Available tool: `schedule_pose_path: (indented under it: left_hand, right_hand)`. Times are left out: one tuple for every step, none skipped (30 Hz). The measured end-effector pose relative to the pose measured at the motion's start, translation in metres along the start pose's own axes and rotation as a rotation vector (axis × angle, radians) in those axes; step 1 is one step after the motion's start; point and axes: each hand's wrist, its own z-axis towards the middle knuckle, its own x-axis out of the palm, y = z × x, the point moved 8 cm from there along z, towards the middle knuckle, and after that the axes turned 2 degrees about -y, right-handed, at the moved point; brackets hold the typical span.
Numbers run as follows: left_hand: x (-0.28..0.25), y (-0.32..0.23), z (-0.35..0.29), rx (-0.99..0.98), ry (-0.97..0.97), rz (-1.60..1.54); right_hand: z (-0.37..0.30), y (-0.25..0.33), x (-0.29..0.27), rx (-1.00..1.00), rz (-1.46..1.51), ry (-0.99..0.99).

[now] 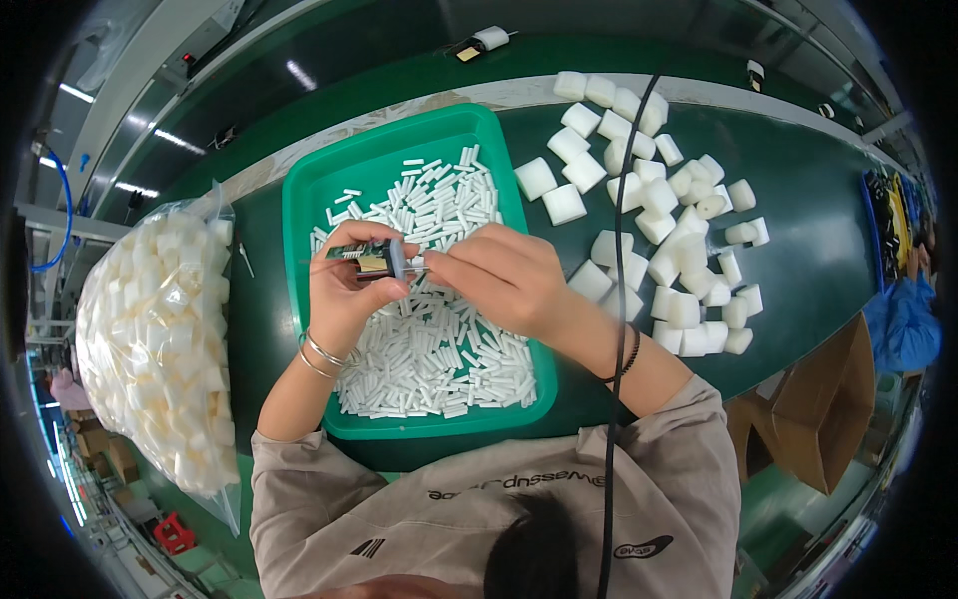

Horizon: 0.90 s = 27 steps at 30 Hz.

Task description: The person places a small white component onto a circuit board and wraps a white foam piece around the assembly by hand.

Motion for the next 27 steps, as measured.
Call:
schedule_pose_path:
  left_hand:
    - [0.002,-0.003,0.0,0.019,0.005,-0.007]
    - [0.004,-0.003,0.001,0.023,0.016,-0.013]
    - [0.003,-0.004,0.003,0.044,0.004,-0.022]
    - [0.0,-0.005,0.003,0.061,-0.019,-0.026]
    - [-0.003,-0.007,0.003,0.077,-0.058,-0.058]
    - [-0.005,-0.007,0.004,0.078,-0.059,-0.061]
    - [-0.011,-0.005,0.005,0.065,-0.105,-0.081]
    - [-0.015,-0.005,0.005,0.057,-0.151,-0.102]
    - [-0.016,-0.005,0.005,0.052,-0.155,-0.089]
    - [-0.015,-0.005,0.005,0.057,-0.156,-0.093]
    - [-0.013,-0.003,0.006,0.03,-0.13,-0.085]
    - [-0.01,-0.001,0.007,0.003,-0.106,-0.076]
    - [-0.011,0.0,0.006,0.004,-0.11,-0.075]
    - [-0.012,0.0,0.006,0.012,-0.115,-0.065]
    - [-0.013,-0.001,0.005,0.019,-0.121,-0.054]
    - [-0.013,-0.003,0.005,0.018,-0.129,-0.05]
    - [-0.011,-0.006,0.005,0.02,-0.126,-0.004]
    - [-0.01,-0.008,0.005,0.022,-0.124,0.042]
    - [-0.009,-0.01,0.005,0.073,-0.101,0.038]
    - [-0.013,-0.007,0.005,0.072,-0.117,0.047]
    - [-0.012,-0.007,0.006,0.111,-0.07,0.082]
    - [-0.007,-0.009,0.006,0.148,-0.016,0.113]
    - [-0.007,-0.008,0.005,0.107,-0.018,0.083]
    - [-0.006,-0.011,0.004,0.106,-0.026,0.088]
    - [-0.006,-0.01,0.005,0.069,-0.052,0.034]
    - [-0.008,-0.008,0.005,0.033,-0.077,-0.02]
    - [-0.012,-0.006,0.004,0.062,-0.084,-0.016]
  right_hand:
    - [0.002,-0.002,0.0,0.023,0.037,0.013]
    - [0.004,-0.005,0.0,0.046,0.073,0.025]
    - [0.004,-0.008,0.001,0.036,0.057,0.042]
    - [0.008,-0.01,-0.001,0.035,0.055,0.043]
    - [0.015,-0.017,-0.005,0.103,-0.042,0.074]
    - [0.02,-0.025,-0.009,0.17,-0.14,0.104]
    - [0.02,-0.039,-0.015,0.287,-0.316,0.15]
    - [0.017,-0.053,-0.026,0.398,-0.495,0.193]
    - [0.008,-0.07,-0.031,0.507,-0.646,0.305]
    - [-0.004,-0.086,-0.038,0.616,-0.802,0.414]
    - [-0.016,-0.094,-0.04,0.663,-0.86,0.505]
    - [-0.019,-0.097,-0.039,0.657,-0.86,0.505]
    - [-0.029,-0.102,-0.031,0.711,-0.812,0.608]
    - [-0.037,-0.105,-0.025,0.762,-0.76,0.711]
    - [-0.037,-0.105,-0.024,0.759,-0.754,0.711]
    - [-0.036,-0.103,-0.022,0.752,-0.706,0.696]
    - [-0.034,-0.102,-0.02,0.745,-0.657,0.681]
    - [-0.032,-0.1,-0.019,0.737,-0.609,0.665]
    - [-0.033,-0.099,-0.016,0.747,-0.609,0.698]
    - [-0.034,-0.097,-0.015,0.739,-0.593,0.698]
    - [-0.035,-0.095,-0.014,0.708,-0.584,0.713]
    - [-0.034,-0.093,-0.014,0.682,-0.583,0.727]
    - [-0.025,-0.09,-0.02,0.686,-0.551,0.585]
    - [-0.015,-0.085,-0.025,0.675,-0.466,0.462]
    - [-0.009,-0.083,-0.024,0.755,-0.23,0.365]
    - [-0.006,-0.081,-0.02,0.827,0.007,0.264]
    - [-0.009,-0.077,-0.008,0.862,0.327,0.121]
